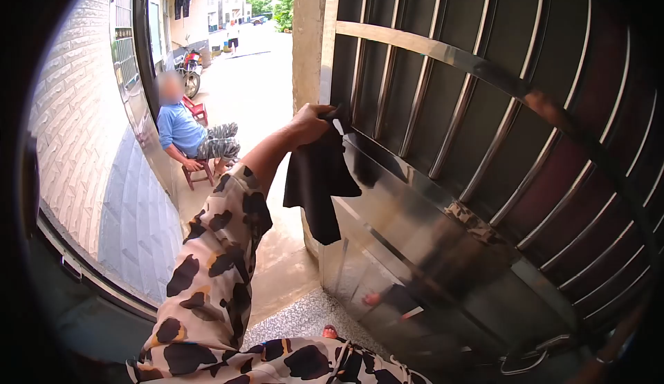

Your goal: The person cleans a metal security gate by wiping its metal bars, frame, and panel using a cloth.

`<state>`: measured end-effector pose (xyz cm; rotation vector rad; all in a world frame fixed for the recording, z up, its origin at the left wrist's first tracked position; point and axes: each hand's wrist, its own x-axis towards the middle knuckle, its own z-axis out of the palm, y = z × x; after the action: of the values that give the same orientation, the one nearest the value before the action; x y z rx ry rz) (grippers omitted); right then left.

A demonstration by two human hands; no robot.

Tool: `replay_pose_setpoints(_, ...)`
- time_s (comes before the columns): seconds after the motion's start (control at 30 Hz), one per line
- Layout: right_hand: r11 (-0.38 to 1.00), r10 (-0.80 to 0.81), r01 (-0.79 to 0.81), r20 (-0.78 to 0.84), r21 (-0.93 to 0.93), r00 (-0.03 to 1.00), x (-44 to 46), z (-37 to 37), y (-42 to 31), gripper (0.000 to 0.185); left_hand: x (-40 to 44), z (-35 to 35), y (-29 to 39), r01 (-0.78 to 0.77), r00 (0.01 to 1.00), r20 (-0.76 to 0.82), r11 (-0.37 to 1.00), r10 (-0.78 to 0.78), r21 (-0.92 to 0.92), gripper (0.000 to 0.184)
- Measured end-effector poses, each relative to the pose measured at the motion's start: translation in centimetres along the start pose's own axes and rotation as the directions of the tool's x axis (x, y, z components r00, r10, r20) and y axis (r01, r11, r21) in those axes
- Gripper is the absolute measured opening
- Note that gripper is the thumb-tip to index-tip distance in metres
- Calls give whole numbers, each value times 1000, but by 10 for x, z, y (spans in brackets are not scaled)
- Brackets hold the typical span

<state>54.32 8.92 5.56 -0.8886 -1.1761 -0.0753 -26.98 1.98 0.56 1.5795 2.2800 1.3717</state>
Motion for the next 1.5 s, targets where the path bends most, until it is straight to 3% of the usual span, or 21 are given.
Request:
replay_pose_setpoints(0.03,964,-218,216,0,-157,976,-15,21,-25,64,-6,-14,2,184,959,259,947,-115,-262,32)
replay_pose_setpoints(0.07,979,66,-73,43,191,997,4,-1,4,65,-10,-17,-4,169,949,277,984,-148,-53,32)
replay_pose_setpoints(0.1,978,71,-76,35,193,997,25,-16,34,65,-16,-17,-15,22,951,302,992,-58,123,36)
replay_pose_setpoints(0.17,888,400,-395,29,235,916,49,-43,75,66,-24,-13,-27,19,970,239,993,-47,118,35)
replay_pose_setpoints(0.27,985,169,-170,27,39,985,-20,39,-83,68,-22,-15,-17,-52,994,97,997,46,64,43)
replay_pose_setpoints(0.37,990,98,-103,-48,-101,994,-24,44,-87,70,-1,-7,-1,-207,976,-53,974,212,90,48)
replay_pose_setpoints(0.4,983,182,-182,20,-26,983,-20,41,-85,71,10,0,-2,-145,986,-51,963,160,225,49)
replay_pose_setpoints(0.43,992,121,-120,40,-27,992,-25,43,-89,70,15,7,-3,-46,999,-5,952,50,304,49)
replay_pose_setpoints(0.5,992,127,-127,35,-4,991,-26,48,-93,69,7,7,15,64,998,-28,948,-58,311,48)
replay_pose_setpoints(0.57,977,160,-170,-84,-129,983,3,25,-39,70,8,12,6,51,998,11,967,-55,248,52)
replay_pose_setpoints(0.67,965,151,-161,-65,-209,986,5,22,-35,70,2,21,4,69,997,-37,971,-62,231,52)
replay_pose_setpoints(0.83,948,180,-211,-144,-238,973,9,21,-31,70,17,45,-30,2,995,-102,989,-18,-149,50)
replay_pose_setpoints(0.87,976,180,-187,-65,-111,981,-6,34,-57,70,13,39,-24,-2,994,-108,989,-14,-147,50)
replay_pose_setpoints(0.9,986,169,-169,13,15,986,-14,41,-71,70,2,29,-13,51,999,21,960,-47,-275,45)
replay_pose_setpoints(0.97,989,145,-144,-24,26,989,-12,39,-61,70,-12,10,-5,186,967,243,853,-72,-488,38)
replay_pose_setpoints(1.03,992,122,-120,-53,44,991,-10,37,-57,70,-26,8,-11,213,942,325,896,-82,-391,36)
replay_pose_setpoints(1.1,993,109,-110,-27,-39,994,-10,38,-59,69,-34,14,-16,91,962,274,943,0,-319,39)
replay_pose_setpoints(1.2,989,145,-145,-20,-13,989,-12,39,-64,68,-37,11,5,-333,943,-76,927,325,-173,47)
replay_pose_setpoints(1.23,989,146,-146,-18,-12,989,-3,30,-46,68,-34,13,15,-331,943,-76,928,323,-171,47)
replay_pose_setpoints(1.3,982,103,-107,-32,-157,994,24,6,9,68,-32,12,40,-391,915,-79,918,396,71,51)
replay_pose_setpoints(1.5,987,126,-129,-48,-92,991,4,18,-39,68,-30,33,41,-214,977,88,921,195,325,60)
